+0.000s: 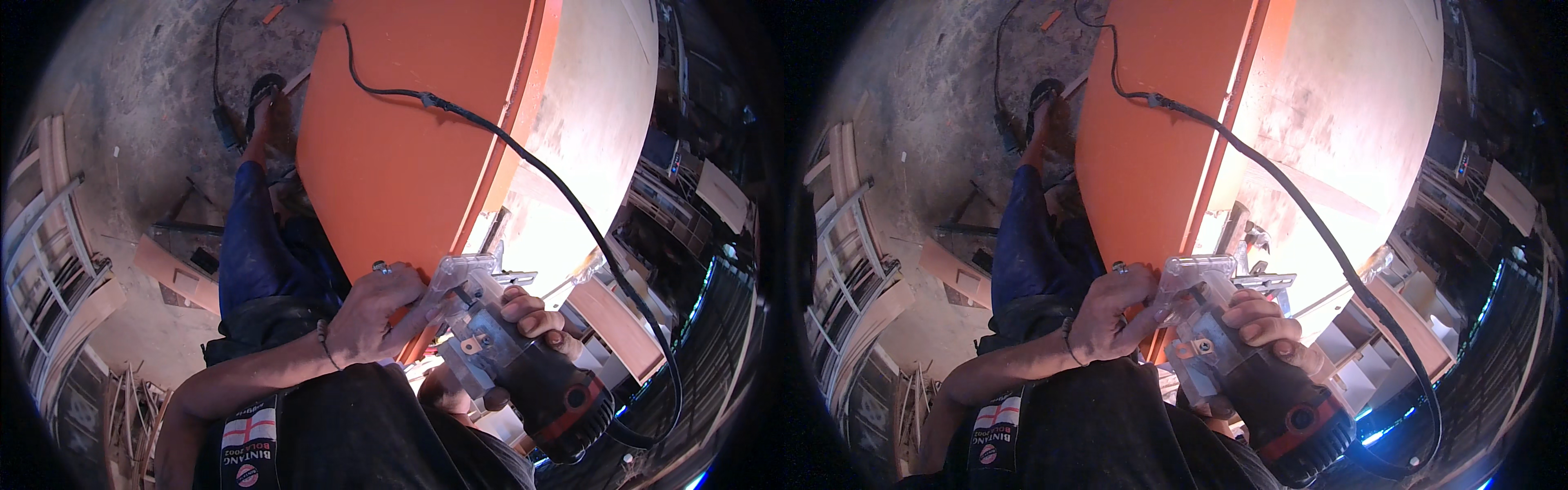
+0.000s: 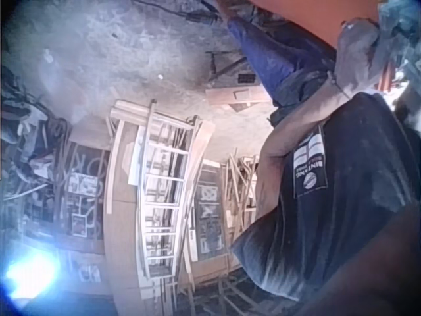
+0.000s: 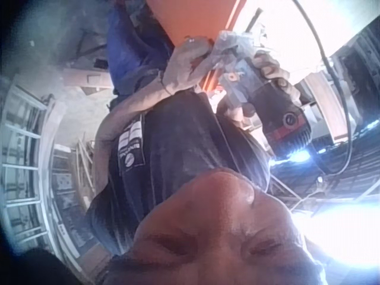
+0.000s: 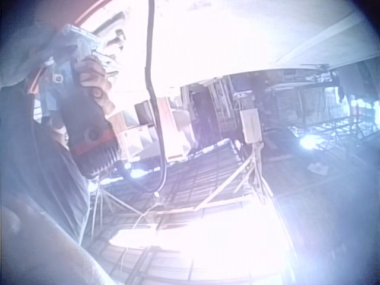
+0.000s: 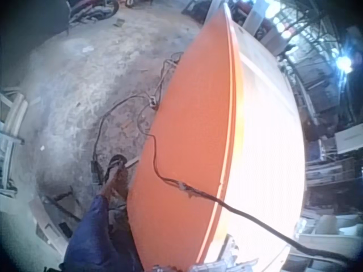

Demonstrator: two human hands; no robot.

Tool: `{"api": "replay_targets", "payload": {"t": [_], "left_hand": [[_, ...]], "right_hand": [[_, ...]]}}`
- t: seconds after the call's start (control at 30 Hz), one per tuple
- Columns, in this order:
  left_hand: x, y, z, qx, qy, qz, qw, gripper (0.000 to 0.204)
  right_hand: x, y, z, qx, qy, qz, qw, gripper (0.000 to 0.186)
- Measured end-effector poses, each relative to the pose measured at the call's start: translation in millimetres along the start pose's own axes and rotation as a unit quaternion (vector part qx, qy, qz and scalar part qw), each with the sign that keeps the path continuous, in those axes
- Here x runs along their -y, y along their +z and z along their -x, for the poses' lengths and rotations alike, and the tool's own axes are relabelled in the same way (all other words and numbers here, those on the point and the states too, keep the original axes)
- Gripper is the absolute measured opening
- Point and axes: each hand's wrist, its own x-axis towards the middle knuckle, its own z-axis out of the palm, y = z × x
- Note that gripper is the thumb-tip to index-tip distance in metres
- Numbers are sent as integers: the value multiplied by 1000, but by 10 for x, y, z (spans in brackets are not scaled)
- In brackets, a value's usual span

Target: The person uses a handheld router to shape the edge of an orange-painted wooden panel, moving the tool along the side of the piece.

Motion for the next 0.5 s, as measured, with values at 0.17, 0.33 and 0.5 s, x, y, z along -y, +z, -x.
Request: {"api": "replay_targets", "payload": {"t": [0.17,0.33,0.5], "left_hand": [[4,17,-13,4,22,10,1000,21],[5,3,-9,7,18,1,1000,21],[34,-33,-4,35,14,-15,999,23]], "right_hand": [[111,7,-26,-11,15,14,1000,93],[119,1,-29,10,39,18,999,88],[56,-30,14,-6,8,7,1000,90]]}}
